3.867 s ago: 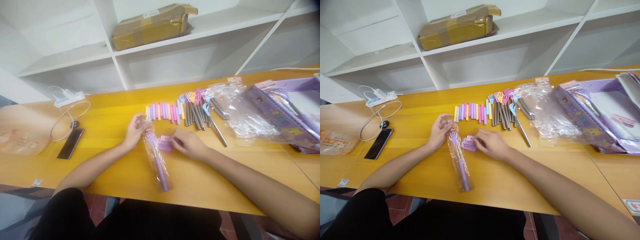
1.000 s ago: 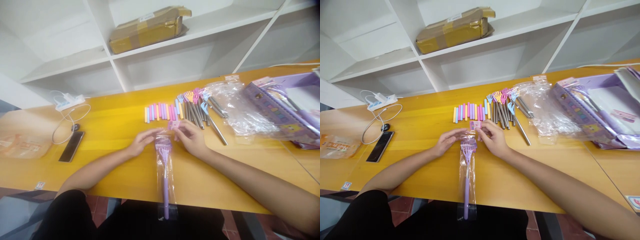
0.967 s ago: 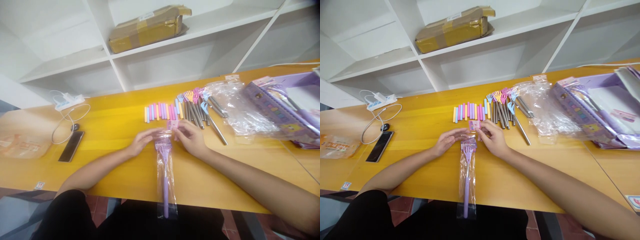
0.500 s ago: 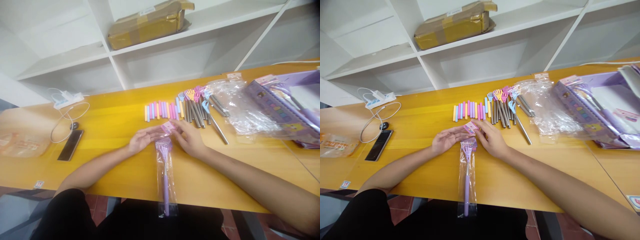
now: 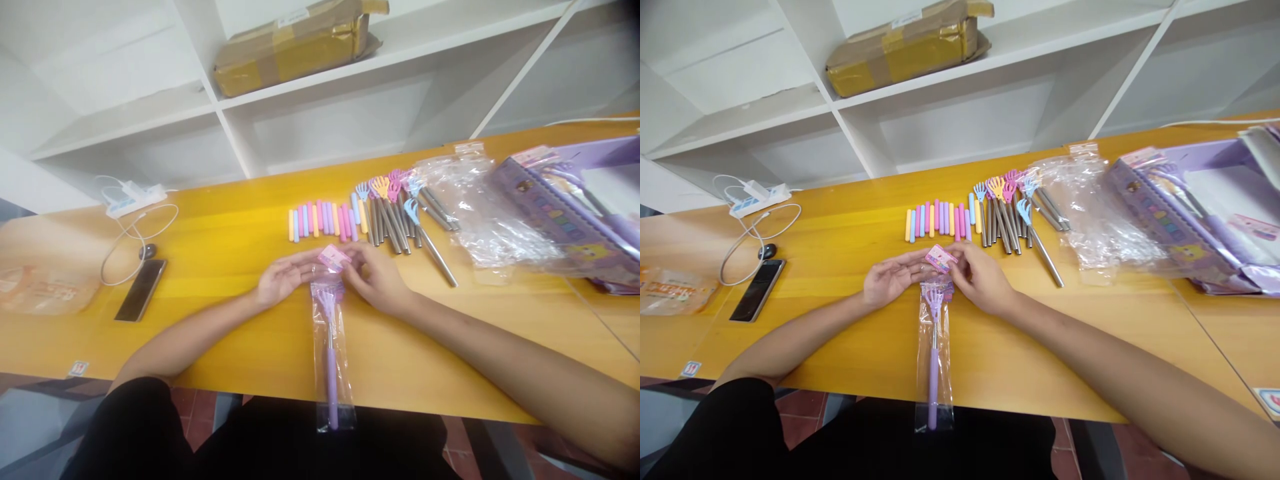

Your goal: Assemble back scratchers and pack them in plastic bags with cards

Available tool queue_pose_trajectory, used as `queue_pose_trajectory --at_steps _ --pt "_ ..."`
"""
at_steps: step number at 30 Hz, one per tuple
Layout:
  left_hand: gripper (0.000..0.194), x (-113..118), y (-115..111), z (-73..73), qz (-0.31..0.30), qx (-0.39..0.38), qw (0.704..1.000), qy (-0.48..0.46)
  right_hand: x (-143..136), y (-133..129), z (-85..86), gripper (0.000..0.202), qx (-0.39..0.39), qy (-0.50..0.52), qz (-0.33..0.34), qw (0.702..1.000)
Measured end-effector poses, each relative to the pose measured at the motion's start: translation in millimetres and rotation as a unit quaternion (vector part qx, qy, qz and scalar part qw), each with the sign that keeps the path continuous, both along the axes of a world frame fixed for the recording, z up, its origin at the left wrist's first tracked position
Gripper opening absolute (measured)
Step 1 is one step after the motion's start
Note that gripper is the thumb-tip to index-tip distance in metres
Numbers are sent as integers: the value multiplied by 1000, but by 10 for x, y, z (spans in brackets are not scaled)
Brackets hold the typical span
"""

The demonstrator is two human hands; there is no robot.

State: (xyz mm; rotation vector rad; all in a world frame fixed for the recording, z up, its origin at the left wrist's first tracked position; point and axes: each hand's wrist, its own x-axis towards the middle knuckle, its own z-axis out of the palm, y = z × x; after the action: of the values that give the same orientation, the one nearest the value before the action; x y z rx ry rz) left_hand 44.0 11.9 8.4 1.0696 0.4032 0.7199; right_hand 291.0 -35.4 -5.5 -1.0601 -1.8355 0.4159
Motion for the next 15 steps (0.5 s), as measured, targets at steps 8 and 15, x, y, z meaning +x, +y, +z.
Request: queue_pose_trajectory --at_steps 8,15 --pt "59 -11 -1 -11 2 0 1000 24 10 -9 47 20 19 -35 6 999" --pt "60 0 -10 12 0 4 1000 26 11 -12 34 24 39 -34 27 998"
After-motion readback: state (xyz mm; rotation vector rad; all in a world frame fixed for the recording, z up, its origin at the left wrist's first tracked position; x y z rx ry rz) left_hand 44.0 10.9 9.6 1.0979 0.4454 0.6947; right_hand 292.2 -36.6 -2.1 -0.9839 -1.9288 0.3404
